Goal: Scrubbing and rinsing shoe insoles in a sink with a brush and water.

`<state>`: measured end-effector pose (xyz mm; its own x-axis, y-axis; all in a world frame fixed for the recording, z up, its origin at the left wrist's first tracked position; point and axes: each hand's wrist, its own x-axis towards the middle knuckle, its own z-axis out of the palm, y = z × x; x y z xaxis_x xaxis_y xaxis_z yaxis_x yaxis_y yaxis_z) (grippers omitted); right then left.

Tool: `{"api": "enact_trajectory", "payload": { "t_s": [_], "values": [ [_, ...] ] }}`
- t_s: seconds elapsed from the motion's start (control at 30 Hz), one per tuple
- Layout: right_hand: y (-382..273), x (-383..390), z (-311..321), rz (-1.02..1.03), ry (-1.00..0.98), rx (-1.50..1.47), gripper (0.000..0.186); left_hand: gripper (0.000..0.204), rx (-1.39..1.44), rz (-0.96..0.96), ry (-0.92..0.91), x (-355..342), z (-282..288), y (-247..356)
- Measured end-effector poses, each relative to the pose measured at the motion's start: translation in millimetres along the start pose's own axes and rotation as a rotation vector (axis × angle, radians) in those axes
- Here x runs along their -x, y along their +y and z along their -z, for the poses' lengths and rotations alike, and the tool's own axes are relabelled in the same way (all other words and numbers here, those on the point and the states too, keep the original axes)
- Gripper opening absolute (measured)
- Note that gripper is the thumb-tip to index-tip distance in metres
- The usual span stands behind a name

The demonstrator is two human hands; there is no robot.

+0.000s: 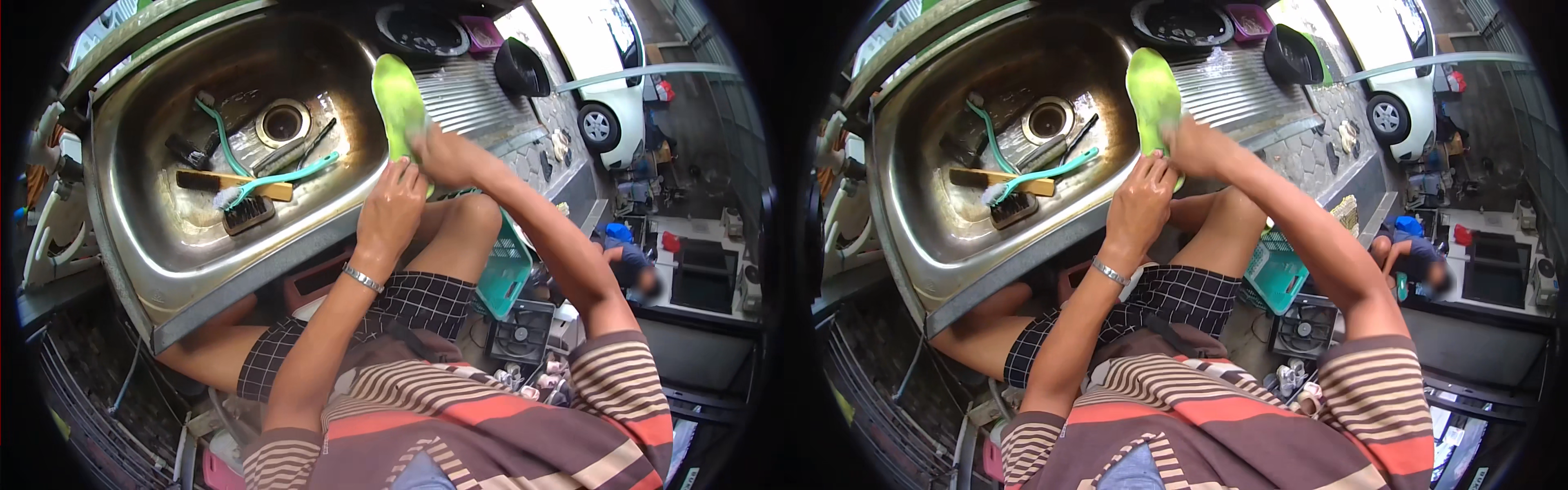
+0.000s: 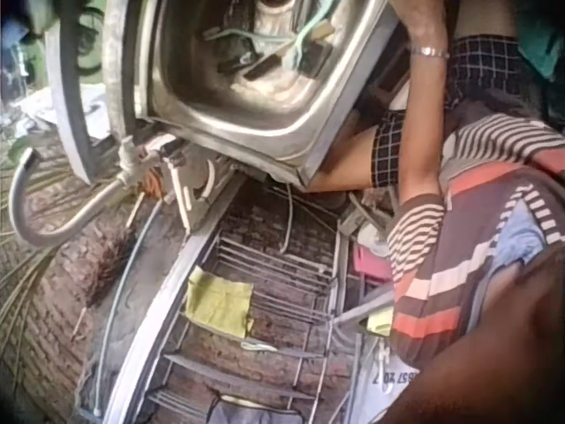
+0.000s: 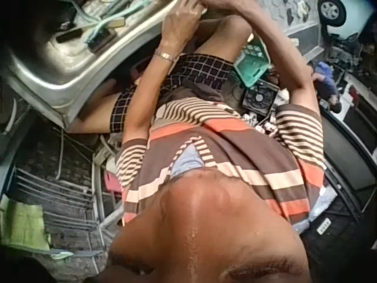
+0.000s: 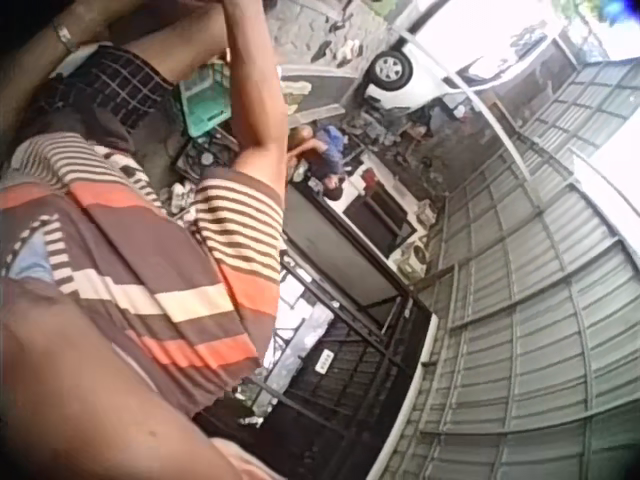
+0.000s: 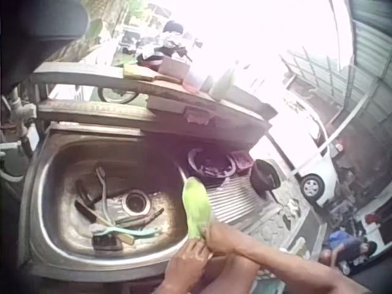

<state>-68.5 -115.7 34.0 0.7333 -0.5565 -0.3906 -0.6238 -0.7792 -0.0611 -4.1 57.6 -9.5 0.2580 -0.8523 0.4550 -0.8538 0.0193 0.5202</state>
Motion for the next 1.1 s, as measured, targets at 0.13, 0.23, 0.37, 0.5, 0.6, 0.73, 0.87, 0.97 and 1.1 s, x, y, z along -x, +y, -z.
{"api": "enact_trajectory", "payload": {
  "t_s": [0.13,0.23,0.37,0.5,0.6,0.73,0.87,0.97,1.1],
  "values": [
    [-17,12,32,0.062,-0.074,-0.069,0.055,0.019,-0.069,-0.039,0.038,-6,-12,3],
    [-37,6,29,-0.186,0.054,-0.173,0.053,0.022,0.021,-0.010,-0.005,-3,-5,-3],
    [-18,22,21,-0.030,0.019,-0.074,0.052,0.018,-0.109,-0.028,-0.098,-10,-4,0],
    [-14,-22,18,0.014,0.092,0.110,0.048,0.014,0.045,-0.006,-0.014,-8,-4,-4],
    [-16,-6,28,0.221,-0.163,0.061,0.053,0.014,-0.014,0.002,0.027,0,-4,-4],
    [18,-20,4,-0.102,0.102,0.061,0.057,0.020,0.013,-0.027,-0.019,-10,-3,11],
    [10,-33,23,0.210,0.000,0.302,0.046,0.021,0.031,0.005,0.042,2,-6,1],
    [-15,17,30,0.021,-0.088,-0.099,0.048,0.021,-0.009,-0.002,0.050,-1,-6,-1],
    [5,1,8,-0.030,0.017,0.033,0.055,0.015,0.041,-0.005,-0.013,-9,3,8]
  ]
}}
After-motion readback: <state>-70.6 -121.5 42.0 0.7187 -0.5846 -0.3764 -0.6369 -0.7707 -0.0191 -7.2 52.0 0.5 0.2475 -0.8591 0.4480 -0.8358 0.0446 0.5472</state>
